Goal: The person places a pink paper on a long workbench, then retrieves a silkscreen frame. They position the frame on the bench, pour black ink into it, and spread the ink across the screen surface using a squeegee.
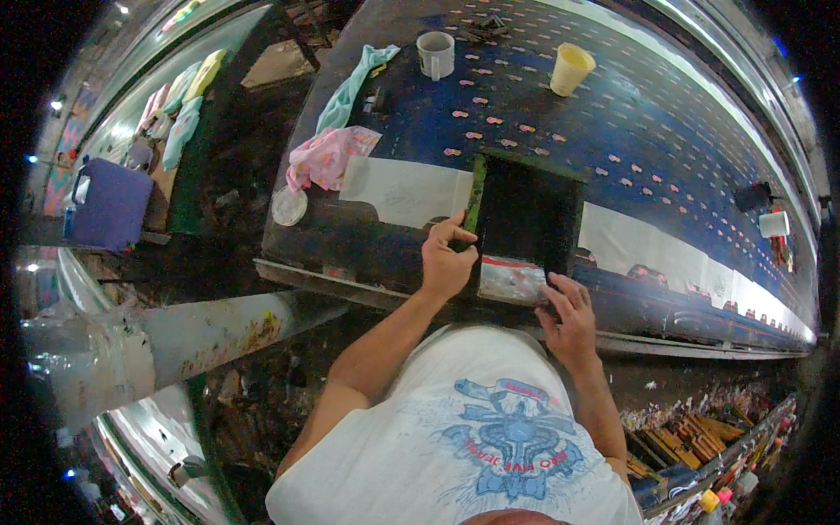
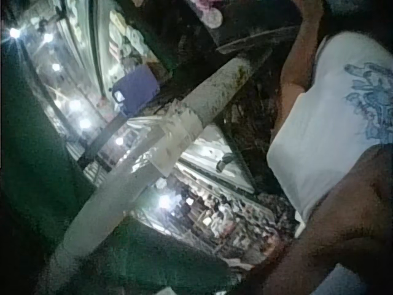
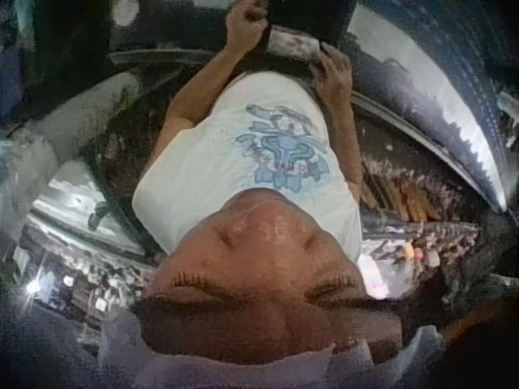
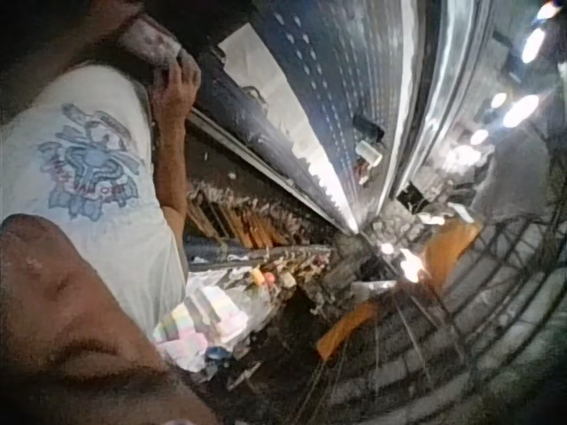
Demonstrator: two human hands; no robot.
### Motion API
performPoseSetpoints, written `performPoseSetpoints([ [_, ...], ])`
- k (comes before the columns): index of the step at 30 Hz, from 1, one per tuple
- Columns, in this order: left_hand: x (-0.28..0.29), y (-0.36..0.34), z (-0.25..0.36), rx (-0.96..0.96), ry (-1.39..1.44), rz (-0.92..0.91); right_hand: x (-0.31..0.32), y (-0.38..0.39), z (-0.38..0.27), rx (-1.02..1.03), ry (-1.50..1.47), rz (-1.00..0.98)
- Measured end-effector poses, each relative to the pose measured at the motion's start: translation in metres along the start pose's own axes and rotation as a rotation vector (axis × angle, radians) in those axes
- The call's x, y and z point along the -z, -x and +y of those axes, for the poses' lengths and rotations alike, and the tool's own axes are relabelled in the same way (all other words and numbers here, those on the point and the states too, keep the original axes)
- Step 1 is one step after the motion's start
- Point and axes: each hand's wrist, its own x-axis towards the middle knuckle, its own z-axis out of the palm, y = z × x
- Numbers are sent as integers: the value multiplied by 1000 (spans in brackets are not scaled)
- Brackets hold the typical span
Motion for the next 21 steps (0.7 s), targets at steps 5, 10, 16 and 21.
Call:
performPoseSetpoints([
  [5, -2, 0, -2, 47, 70, 19, -5, -15, -7, 107, 42, -153],
  [10, -1, -1, 7, 55, 36, 6, -3, -36, -1, 214, 51, -122],
  [16, 2, -3, 3, 79, 30, 1, 3, -64, -3, 247, 119, -140],
  [21, 2, -7, 2, 114, -14, -17, 22, -83, 15, 260, 33, -316],
])
